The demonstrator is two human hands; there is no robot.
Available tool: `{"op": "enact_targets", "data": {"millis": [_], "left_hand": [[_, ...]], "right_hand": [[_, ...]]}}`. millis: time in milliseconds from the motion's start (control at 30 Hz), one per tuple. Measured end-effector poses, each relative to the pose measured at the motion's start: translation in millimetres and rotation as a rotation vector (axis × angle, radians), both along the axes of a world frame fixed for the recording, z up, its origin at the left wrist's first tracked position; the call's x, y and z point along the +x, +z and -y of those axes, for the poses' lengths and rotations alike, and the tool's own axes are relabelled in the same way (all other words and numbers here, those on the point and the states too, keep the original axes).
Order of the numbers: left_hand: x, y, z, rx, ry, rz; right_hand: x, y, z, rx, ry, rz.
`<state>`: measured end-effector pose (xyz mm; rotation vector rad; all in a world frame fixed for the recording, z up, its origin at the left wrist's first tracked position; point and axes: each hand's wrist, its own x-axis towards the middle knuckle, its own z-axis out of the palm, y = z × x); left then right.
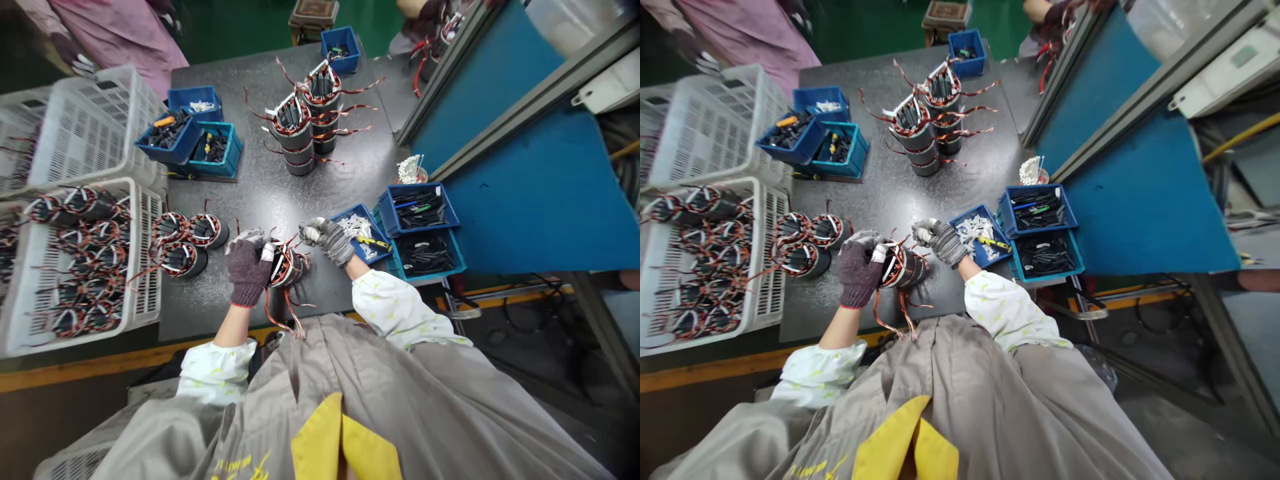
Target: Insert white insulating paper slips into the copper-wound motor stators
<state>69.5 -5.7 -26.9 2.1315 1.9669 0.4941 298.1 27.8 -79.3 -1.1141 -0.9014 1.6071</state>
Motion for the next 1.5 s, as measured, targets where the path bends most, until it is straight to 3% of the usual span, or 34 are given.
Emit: {"op": "enact_targets", "data": {"millis": [267,467,700,1000,1133,1267,1500], "left_hand": [[-5.4,-17.3,-4.4,0.055,-0.039,0.125],[-8.5,-28.2,-5.2,0.121,-0.075,0.216],[-8.8,-32.5,-4.5,0.126,-0.081,0.240],[-6.8,-34.8,-4.3,0.096,-0.062,0.231],[-7.1,-33.8,-6.4,0.100,-0.105,0.272],[-9.2,-34.5,-7.5,0.125,-0.156,0.338],[-13.5,-50.1,-8.2,0.125,-0.039,0.549]], "right_hand": [[10.4,4.5,-27.1,0.053,0.278,0.065],[17.1,6.0,-36.9,0.080,0.377,0.111],[11.6,16.4,-20.3,0.048,0.240,0.203],[24.5,34.3,-21.2,0.165,0.400,0.293],[9.6,34.7,-27.0,0.206,0.466,0.443],[-8.7,29.9,-19.9,0.246,0.390,0.583],[1.6,26.8,-0.4,0.194,0.260,0.689]]}}
